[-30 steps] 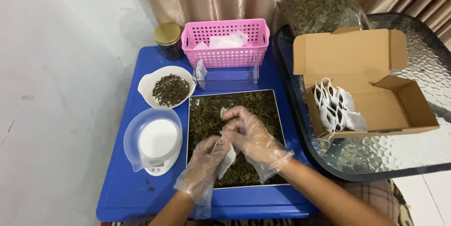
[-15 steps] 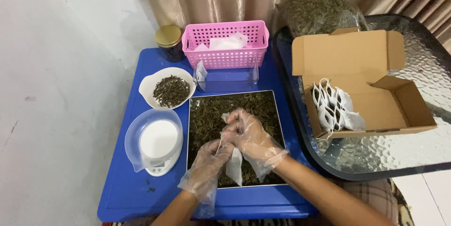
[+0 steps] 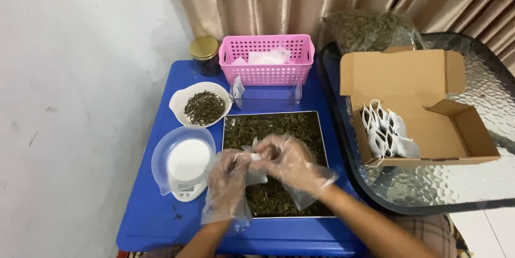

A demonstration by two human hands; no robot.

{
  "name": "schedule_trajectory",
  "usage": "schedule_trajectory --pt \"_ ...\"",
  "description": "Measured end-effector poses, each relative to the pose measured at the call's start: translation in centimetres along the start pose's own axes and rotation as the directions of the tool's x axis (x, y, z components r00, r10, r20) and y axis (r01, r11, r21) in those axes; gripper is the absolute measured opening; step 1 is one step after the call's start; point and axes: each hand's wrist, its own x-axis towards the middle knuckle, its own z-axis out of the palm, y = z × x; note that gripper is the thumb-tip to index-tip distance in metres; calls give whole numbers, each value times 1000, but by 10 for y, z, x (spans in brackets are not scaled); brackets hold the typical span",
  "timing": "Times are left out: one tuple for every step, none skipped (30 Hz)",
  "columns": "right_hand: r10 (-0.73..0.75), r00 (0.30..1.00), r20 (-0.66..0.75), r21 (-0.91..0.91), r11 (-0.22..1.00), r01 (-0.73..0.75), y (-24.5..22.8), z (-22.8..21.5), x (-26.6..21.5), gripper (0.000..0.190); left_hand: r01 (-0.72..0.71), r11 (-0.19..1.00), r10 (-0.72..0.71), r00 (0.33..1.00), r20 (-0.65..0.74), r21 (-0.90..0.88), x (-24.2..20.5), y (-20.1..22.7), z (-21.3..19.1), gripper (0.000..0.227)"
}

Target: Manually filling small tea bags with loose tea leaves from a tray and organizing them into a box.

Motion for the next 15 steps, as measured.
schedule_trajectory --pt "35 999 -16 -13 999 -36 0 3 -1 15 -228 970 228 974 -12 -89 6 -14 4 18" --pt "70 997 -33 -25 997 -71 1 6 -2 8 -442 880 441 896 -45 -173 13 -28 9 19" --pt "69 997 -37 -27 997 -70 1 6 -2 8 -445 878 445 895 -43 -174 16 -32 11 19" --pt "38 998 -47 -74 996 -41 2 5 -1 10 -643 754 631 766 -126 -133 21 -36 13 13" --pt "4 999 -53 -121 993 -10 2 4 1 13 -805 589 782 590 -200 -73 25 -39 15 8" --pt "-1 998 -56 -124 992 -6 4 5 2 13 -808 585 784 586 -202 -74 23 -37 15 8" --pt "-56 997 -60 -82 995 51 6 6 2 10 -765 641 744 641 -189 -69 21 -36 14 14" --pt "-111 992 -67 -40 993 109 8 7 3 11 -718 693 700 692 -176 -63 19 -35 14 20" --pt "-111 991 -70 -42 993 108 9 6 2 11 -719 692 702 691 -174 -65 9 -22 5 20" --pt "-202 974 -104 -76 978 195 10 6 3 19 -625 780 622 779 -75 -18 -1 -10 -3 24" --pt "-289 948 -135 -113 955 274 12 5 2 29 -522 852 522 853 23 42 -12 2 -11 32" --pt "-285 948 -139 -116 956 270 8 4 3 29 -523 852 522 853 28 40 -6 -3 -9 32" --pt "-366 921 -132 -102 929 355 4 3 3 38 -630 774 633 774 -25 62 -1 -8 -6 21" --pt "-444 887 -127 -88 895 436 0 2 4 47 -725 682 731 678 -75 91 4 -13 -4 10" --pt "-442 888 -126 -88 897 434 4 2 4 47 -724 684 730 680 -73 90 7 -16 -2 10"
